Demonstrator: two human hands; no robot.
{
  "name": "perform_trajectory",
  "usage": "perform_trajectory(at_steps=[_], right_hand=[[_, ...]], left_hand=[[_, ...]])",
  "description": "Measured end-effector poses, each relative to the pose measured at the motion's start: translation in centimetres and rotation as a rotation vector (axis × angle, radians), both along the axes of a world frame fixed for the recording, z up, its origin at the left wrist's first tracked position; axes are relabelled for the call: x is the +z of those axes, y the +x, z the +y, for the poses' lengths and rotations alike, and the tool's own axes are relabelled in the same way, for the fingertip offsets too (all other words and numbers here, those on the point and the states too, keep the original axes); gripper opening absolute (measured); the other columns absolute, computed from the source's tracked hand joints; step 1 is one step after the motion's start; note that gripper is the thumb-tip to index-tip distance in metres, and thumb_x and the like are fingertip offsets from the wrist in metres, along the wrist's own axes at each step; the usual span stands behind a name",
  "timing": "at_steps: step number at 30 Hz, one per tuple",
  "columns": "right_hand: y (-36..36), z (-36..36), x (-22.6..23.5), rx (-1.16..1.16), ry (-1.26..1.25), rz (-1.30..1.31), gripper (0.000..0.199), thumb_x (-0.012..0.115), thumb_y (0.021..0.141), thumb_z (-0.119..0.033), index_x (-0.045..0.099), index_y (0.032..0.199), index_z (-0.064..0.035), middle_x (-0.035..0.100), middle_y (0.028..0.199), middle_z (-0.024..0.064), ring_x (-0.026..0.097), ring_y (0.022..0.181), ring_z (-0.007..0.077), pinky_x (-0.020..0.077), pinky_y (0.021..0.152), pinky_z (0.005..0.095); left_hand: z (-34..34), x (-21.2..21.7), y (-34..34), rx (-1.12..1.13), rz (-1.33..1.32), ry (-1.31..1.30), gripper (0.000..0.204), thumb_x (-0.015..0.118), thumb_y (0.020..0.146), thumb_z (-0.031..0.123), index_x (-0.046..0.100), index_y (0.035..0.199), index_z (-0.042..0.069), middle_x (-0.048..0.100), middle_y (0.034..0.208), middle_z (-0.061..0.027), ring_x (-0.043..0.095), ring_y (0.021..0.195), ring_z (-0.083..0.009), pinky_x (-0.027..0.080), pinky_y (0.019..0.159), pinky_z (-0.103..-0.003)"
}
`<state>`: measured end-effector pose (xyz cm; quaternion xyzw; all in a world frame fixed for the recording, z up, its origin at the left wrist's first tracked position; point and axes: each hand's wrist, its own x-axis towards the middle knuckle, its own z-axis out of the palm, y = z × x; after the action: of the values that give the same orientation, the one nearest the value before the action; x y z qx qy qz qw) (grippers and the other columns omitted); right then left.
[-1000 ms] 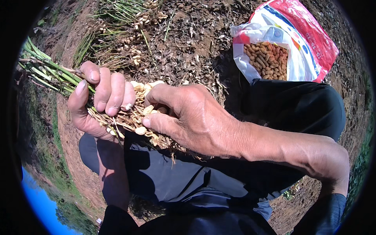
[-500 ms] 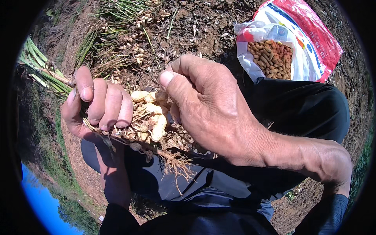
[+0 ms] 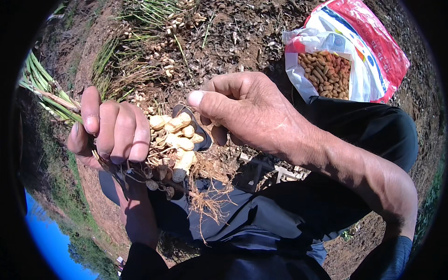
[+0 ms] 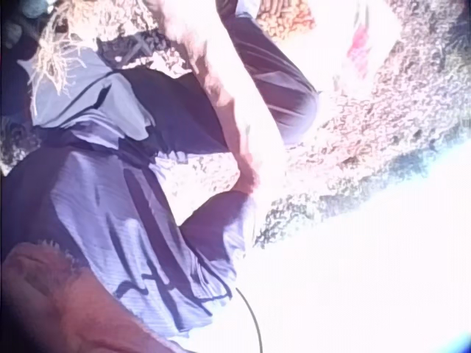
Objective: The person sits on the ground and repeatedly picks up peanut plants, removes the peanuts from the roots, and places them into a nearby bag. The person continues this process throughout the video.
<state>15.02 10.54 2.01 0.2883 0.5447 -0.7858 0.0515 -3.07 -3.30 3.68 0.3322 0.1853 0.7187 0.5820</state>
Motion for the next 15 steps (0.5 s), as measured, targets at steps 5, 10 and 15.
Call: perform_trajectory(at_steps=[5,10,15], right_hand=[[-0.2,-1.8,-0.3,0.105,-0.15,0.146,0.03,0.07,0.092,-0.021,0.066,0.114,-0.0019,0.064,0.08,-0.0011,0.054,0.065,0.0032,0.0449,0.055,0.0192],[0.0,-1.4,-1.0,0.073,-0.111,0.171,0.028,0.068,0.093,-0.027,0.069,0.1,0.001,0.061,0.071,0.0008,0.053,0.063,0.004,0.0439,0.055,0.0218],[-0.3,-1.0,0.5,-0.044,-0.09,0.22,0.022,0.066,0.094,-0.021,0.069,0.093,0.0011,0.063,0.068,0.0026,0.054,0.056,0.0048,0.044,0.048,0.0207]], left_hand=[[-0.4,0.2,0.9,-0.007,-0.115,-0.015,0.021,0.052,0.097,0.025,0.047,0.098,0.004,0.046,0.058,0.0,0.041,0.047,-0.0089,0.035,0.041,-0.026],[0.1,-0.6,1.6,-0.006,-0.143,-0.02,0.02,0.051,0.098,0.023,0.047,0.096,0.003,0.044,0.057,0.0003,0.038,0.047,-0.0085,0.028,0.038,-0.025],[-0.4,-0.2,1.5,0.012,-0.099,-0.069,0.019,0.049,0.099,0.023,0.047,0.095,0.005,0.045,0.056,0.0023,0.038,0.042,-0.0063,0.034,0.037,-0.023]])
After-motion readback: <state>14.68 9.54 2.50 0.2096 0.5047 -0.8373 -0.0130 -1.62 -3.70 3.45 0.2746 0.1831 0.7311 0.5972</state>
